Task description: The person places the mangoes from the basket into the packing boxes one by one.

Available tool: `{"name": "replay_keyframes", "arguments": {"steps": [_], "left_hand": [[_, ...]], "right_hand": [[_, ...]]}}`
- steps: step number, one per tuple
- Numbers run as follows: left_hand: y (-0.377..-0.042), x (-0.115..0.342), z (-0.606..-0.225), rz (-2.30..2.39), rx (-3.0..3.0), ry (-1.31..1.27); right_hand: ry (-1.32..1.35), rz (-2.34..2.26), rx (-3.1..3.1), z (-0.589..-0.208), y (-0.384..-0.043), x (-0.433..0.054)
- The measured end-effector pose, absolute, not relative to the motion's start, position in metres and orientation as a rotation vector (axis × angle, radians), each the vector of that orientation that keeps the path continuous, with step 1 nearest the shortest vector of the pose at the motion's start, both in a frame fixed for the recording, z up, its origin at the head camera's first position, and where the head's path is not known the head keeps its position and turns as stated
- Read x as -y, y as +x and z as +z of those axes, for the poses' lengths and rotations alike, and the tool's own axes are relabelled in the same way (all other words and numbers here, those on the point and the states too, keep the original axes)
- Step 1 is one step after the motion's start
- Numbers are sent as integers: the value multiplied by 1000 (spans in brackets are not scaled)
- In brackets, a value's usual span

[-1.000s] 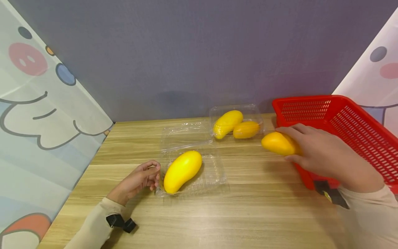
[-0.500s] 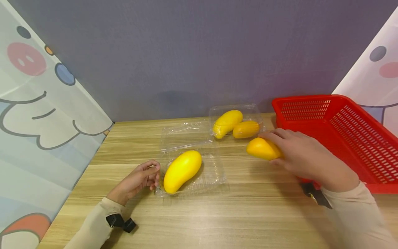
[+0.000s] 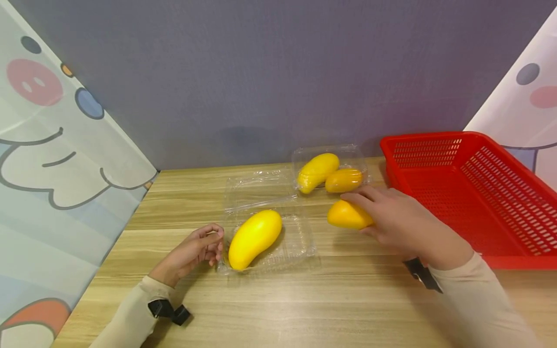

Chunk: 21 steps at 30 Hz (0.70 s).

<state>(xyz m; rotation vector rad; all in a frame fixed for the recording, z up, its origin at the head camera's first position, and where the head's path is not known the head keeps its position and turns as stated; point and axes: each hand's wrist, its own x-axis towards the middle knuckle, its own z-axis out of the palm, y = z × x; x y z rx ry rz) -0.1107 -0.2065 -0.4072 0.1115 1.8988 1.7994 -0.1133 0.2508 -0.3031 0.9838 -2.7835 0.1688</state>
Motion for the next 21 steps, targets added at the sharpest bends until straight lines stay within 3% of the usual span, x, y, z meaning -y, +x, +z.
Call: {"name": "replay_keyframes", "arguments": {"steps": [21], "left_hand": [[-111,207,-407,1799,-1892,100]], "right_hand": [[1198,186,2593,-325,-111,-220]]}}
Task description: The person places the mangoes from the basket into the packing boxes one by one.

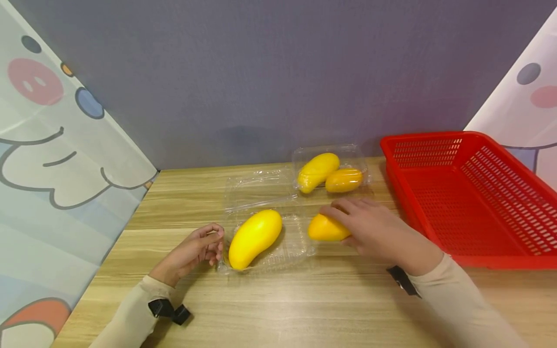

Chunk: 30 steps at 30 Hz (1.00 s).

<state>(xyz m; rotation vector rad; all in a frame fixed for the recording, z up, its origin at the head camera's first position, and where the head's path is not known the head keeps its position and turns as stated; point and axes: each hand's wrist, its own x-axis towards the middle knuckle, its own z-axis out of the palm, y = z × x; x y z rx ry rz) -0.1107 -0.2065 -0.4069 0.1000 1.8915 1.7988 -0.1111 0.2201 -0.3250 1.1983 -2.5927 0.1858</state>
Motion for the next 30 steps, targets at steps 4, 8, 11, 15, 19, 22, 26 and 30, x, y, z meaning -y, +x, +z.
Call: {"name": "replay_keyframes", "arguments": {"steps": [4,8,11,15,19,22,26,30], "left_hand": [[-111,207,-407,1798,-1893,108],[-111,207,-408,1800,-1892,110],[-111,207,-408,1801,-1891,108],[-111,207,-408,1798,-1892,107],[-111,207,-408,1797,-1894,109],[-111,207,-409,1797,-1896,110],[-111,207,-409,1796,-1898,106],[-111,207,-408,1796,-1897,102]], "right_hand": [[1228,190,2600,-327,-111,-217],[1236,169,2630,-329,-110,-215],[1239,146,2645,-330,-110,-213],[1235,127,2661,-329,-110,-212],[1223,121,2688,-328,-110,-211],[1217,123,2697,-327,-110,-209],[1221,117,2690,-327,-111,-207],[1232,109,2679,-327,-112,-205]]}}
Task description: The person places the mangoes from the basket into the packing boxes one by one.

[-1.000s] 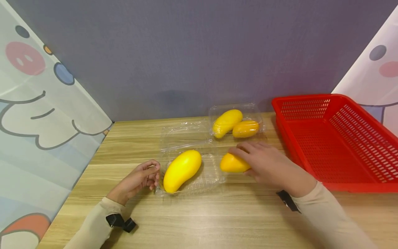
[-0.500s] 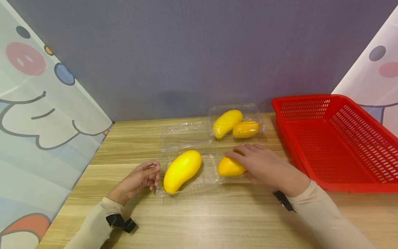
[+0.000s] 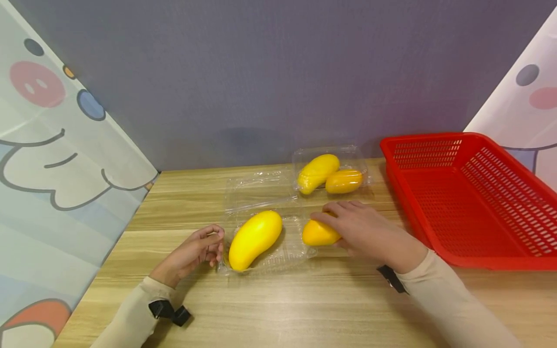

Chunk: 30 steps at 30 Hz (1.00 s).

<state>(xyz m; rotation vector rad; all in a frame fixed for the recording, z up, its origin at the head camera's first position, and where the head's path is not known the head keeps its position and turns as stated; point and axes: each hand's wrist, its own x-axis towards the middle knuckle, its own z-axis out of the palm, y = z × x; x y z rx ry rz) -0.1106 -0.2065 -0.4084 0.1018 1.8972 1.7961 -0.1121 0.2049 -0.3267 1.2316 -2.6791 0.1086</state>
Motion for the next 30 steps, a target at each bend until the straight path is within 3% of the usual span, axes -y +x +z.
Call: {"name": "replay_keyframes", "arguments": {"steps": [30], "left_hand": [[-110,208,-410,1814,-1871,94]], "right_hand": [[1260,-1,2623,-324,-112,-189]]}}
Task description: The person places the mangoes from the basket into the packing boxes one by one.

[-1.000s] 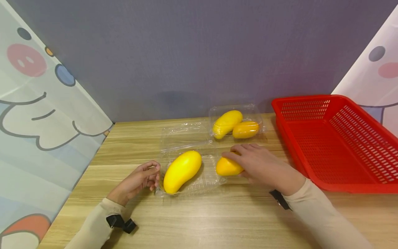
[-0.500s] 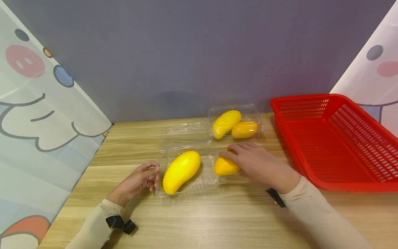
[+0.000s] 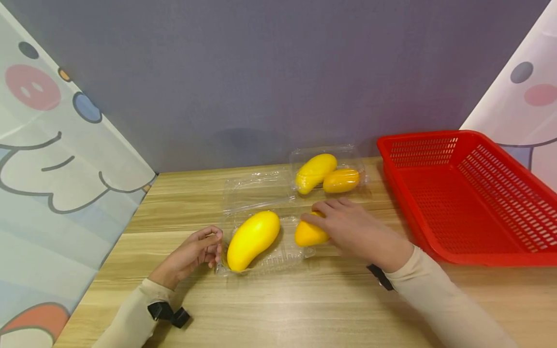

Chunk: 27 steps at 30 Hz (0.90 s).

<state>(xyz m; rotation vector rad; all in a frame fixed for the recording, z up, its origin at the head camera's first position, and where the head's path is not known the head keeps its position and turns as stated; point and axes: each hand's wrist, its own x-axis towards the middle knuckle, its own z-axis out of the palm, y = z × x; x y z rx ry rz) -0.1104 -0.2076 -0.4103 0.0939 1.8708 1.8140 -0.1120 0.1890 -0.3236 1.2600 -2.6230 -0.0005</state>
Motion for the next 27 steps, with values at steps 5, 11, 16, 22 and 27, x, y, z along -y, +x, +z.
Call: {"name": "replay_keyframes", "arguments": {"steps": [5,11,16,22,27], "left_hand": [[-111,208,-410,1813,-1873,99],[-111,208,-411,1803,-1884,103],[-110,208,-411,1811,-1874,108],[-110,208,-410,1818,-1864,113],[-110,208,-410,1817,-1866,114]], "right_hand": [[1282,10,2599,-325,-112,-186],[1292,11,2594,-325,-113,-183],[1319,16,2565,-325,-113,-180],[1338,5,2537,-327,-113,-177],[1367,-3,2511,-329,-114,-174]]}}
